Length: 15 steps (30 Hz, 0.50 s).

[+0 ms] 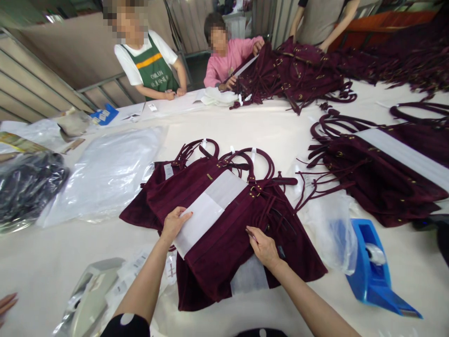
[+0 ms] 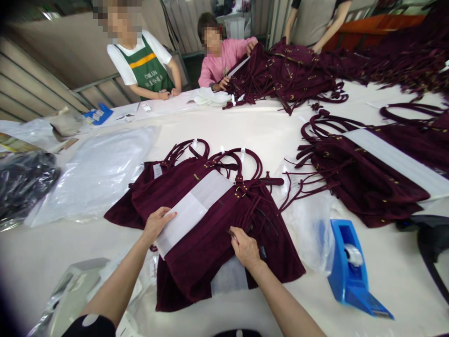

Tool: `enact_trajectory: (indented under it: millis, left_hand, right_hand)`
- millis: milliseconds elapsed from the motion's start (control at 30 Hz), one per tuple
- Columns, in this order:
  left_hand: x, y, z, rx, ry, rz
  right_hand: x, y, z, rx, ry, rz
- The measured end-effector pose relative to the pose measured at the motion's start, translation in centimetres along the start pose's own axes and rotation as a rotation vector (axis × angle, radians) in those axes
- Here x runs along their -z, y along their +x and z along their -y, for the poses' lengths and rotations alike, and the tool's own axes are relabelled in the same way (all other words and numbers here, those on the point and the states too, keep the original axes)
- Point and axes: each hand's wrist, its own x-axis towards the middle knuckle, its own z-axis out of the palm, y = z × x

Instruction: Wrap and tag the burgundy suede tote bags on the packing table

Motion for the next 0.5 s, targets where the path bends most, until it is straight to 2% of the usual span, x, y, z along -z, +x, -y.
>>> enact_trajectory:
  millis: [233, 367, 433, 500]
  left_hand:
    - [0.1, 0.3, 0.6, -0.047, 0.005, 0.015]
    - [0.3, 0.2, 0.2, -0.062, 0.037, 0.023]
    - [0.4, -0.2, 0.0, -0.073, 0.044, 0.038]
    - [0.5, -0.8, -0.1, -0.088, 0.082, -0.019]
  right_hand:
    - [0.0, -0.1, 0.5, -0.058, 0.002, -0.019]
    - [0.5, -1.1, 2.1, -0.105, 0.046, -0.219]
    - [0.8, -1.8, 3.0, -0.172, 0.072, -0.328]
    - [0.9, -2.3, 3.8, -0.284, 0.114, -0.384]
